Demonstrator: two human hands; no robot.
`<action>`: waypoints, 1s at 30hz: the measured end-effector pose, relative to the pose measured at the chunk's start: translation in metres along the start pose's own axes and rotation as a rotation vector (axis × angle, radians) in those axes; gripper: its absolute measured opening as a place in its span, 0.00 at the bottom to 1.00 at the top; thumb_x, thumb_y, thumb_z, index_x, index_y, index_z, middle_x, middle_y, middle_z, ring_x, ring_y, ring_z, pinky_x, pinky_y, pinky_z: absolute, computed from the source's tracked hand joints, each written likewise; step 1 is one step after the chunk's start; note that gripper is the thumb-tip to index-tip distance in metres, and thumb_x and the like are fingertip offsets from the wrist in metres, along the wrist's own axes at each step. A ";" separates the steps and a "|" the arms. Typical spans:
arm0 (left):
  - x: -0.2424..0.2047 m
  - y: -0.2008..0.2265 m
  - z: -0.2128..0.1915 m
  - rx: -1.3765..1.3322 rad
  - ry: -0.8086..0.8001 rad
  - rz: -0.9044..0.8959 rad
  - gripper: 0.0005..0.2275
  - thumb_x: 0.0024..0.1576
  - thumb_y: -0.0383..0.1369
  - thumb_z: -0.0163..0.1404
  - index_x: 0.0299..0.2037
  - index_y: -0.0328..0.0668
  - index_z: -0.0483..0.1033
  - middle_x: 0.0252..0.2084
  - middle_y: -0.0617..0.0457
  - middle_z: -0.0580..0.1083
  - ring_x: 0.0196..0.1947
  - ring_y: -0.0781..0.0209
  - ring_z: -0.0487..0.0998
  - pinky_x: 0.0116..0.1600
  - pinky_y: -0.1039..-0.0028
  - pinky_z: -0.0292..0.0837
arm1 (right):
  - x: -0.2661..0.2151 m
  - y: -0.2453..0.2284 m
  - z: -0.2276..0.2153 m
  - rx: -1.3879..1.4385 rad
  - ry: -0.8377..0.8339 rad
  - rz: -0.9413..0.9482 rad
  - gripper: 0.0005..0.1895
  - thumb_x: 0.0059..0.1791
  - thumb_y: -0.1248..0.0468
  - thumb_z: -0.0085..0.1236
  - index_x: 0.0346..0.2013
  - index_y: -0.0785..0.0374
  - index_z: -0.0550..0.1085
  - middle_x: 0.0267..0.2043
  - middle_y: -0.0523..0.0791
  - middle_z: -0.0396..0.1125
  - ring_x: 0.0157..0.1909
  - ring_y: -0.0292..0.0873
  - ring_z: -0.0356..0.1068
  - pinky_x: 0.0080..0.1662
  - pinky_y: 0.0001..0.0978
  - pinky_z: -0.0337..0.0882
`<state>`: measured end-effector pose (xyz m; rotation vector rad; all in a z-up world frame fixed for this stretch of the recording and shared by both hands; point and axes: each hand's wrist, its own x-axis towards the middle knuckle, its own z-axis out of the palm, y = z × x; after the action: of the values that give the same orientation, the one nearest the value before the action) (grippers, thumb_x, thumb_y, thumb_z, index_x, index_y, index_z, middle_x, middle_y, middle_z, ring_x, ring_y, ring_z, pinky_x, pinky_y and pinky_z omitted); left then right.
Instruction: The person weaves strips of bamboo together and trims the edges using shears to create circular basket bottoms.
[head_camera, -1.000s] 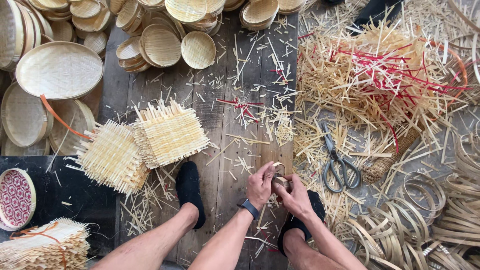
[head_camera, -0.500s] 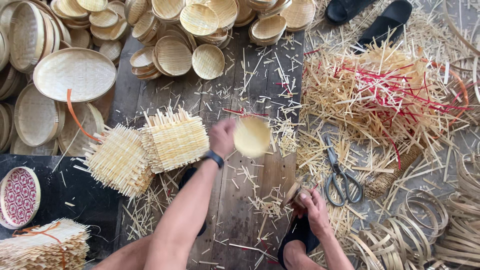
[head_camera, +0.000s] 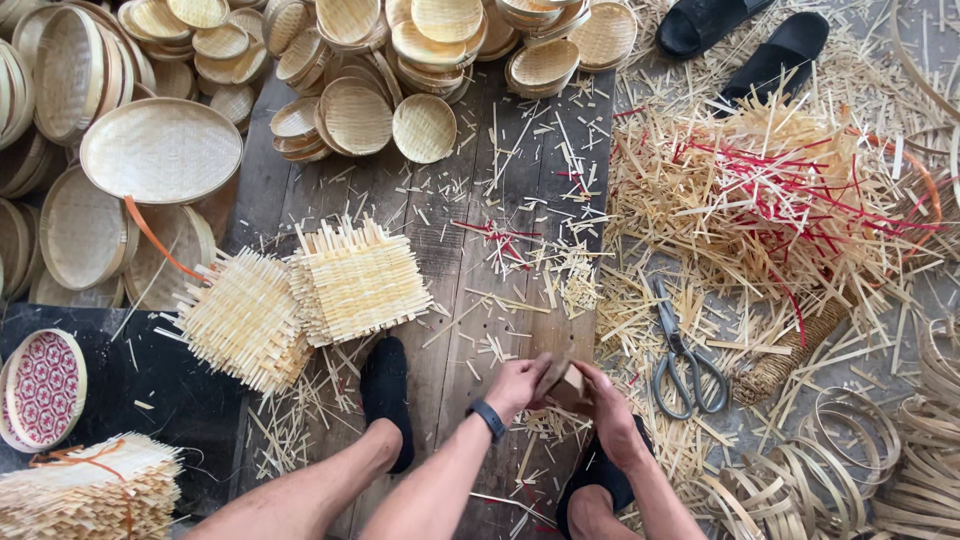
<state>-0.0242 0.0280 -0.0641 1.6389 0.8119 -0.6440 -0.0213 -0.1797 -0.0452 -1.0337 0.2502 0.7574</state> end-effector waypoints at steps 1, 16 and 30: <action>0.004 -0.016 0.005 -0.168 0.043 0.049 0.17 0.57 0.45 0.59 0.46 0.41 0.83 0.41 0.51 0.82 0.38 0.66 0.81 0.45 0.74 0.76 | 0.006 0.004 -0.002 -0.021 -0.019 -0.006 0.33 0.55 0.42 0.35 0.63 0.60 0.70 0.59 0.53 0.70 0.52 0.45 0.73 0.50 0.28 0.74; 0.028 0.017 -0.250 1.390 0.841 0.467 0.24 0.44 0.32 0.58 0.52 0.37 0.73 0.56 0.40 0.71 0.59 0.45 0.70 0.62 0.58 0.65 | 0.027 0.024 0.005 -0.079 0.252 0.172 0.18 0.50 0.54 0.61 0.42 0.68 0.76 0.31 0.45 0.73 0.29 0.40 0.72 0.33 0.32 0.75; -0.040 0.094 -0.221 0.759 0.970 1.296 0.04 0.61 0.29 0.53 0.34 0.45 0.76 0.39 0.48 0.81 0.42 0.55 0.83 0.47 0.65 0.80 | 0.024 0.024 -0.004 -0.224 0.415 -0.092 0.19 0.56 0.54 0.54 0.51 0.67 0.75 0.32 0.42 0.69 0.31 0.35 0.66 0.32 0.28 0.67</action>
<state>0.0241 0.2262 0.0697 2.7116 -0.0844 0.9541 -0.0200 -0.1654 -0.0763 -1.4041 0.4777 0.4882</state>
